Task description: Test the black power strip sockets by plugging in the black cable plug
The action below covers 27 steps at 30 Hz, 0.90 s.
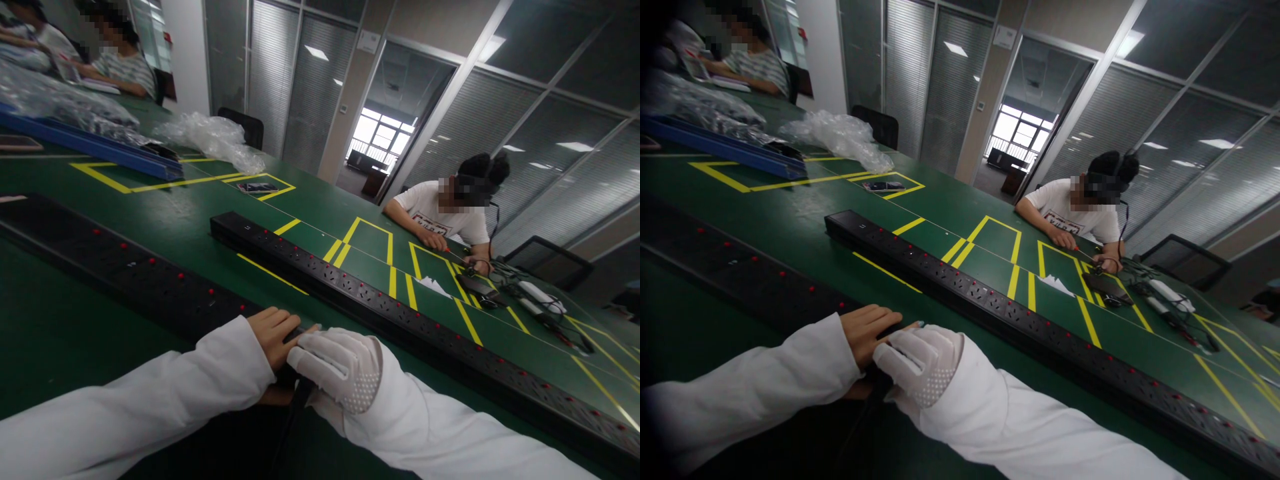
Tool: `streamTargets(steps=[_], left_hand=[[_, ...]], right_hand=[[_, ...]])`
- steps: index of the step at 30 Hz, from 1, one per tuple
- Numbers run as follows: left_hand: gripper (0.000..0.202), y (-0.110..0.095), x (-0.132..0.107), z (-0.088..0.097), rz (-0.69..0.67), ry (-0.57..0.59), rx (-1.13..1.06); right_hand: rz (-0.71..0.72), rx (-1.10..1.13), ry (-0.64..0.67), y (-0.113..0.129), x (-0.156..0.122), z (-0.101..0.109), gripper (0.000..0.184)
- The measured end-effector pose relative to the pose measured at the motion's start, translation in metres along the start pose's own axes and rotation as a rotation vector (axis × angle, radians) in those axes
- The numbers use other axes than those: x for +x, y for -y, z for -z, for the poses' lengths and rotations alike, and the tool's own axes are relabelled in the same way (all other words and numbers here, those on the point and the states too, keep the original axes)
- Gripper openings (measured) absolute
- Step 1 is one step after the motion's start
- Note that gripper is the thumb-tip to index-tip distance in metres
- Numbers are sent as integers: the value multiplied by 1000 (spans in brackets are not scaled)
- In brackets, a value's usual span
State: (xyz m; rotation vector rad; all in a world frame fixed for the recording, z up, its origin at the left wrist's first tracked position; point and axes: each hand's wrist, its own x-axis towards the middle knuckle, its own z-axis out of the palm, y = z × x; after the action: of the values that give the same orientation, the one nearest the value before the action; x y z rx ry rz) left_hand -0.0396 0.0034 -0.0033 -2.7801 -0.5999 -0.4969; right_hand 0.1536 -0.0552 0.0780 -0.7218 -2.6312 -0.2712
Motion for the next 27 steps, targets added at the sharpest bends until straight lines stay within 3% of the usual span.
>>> streamTargets(steps=[6, 12, 20, 27], left_hand=[[73, 1, -1, -3, 10, 33, -8], [72, -1, -2, -6, 24, -15, -25], [87, -1, 0, 1, 25, 77, -24], [82, -2, -1, -3, 44, 4, 17]], right_hand=[[3, 19, 40, 0, -1, 1, 32], [-7, 34, 52, 0, -2, 1, 32], [10, 36, 21, -2, -2, -2, 33], [-7, 53, 23, -1, -1, -1, 36]])
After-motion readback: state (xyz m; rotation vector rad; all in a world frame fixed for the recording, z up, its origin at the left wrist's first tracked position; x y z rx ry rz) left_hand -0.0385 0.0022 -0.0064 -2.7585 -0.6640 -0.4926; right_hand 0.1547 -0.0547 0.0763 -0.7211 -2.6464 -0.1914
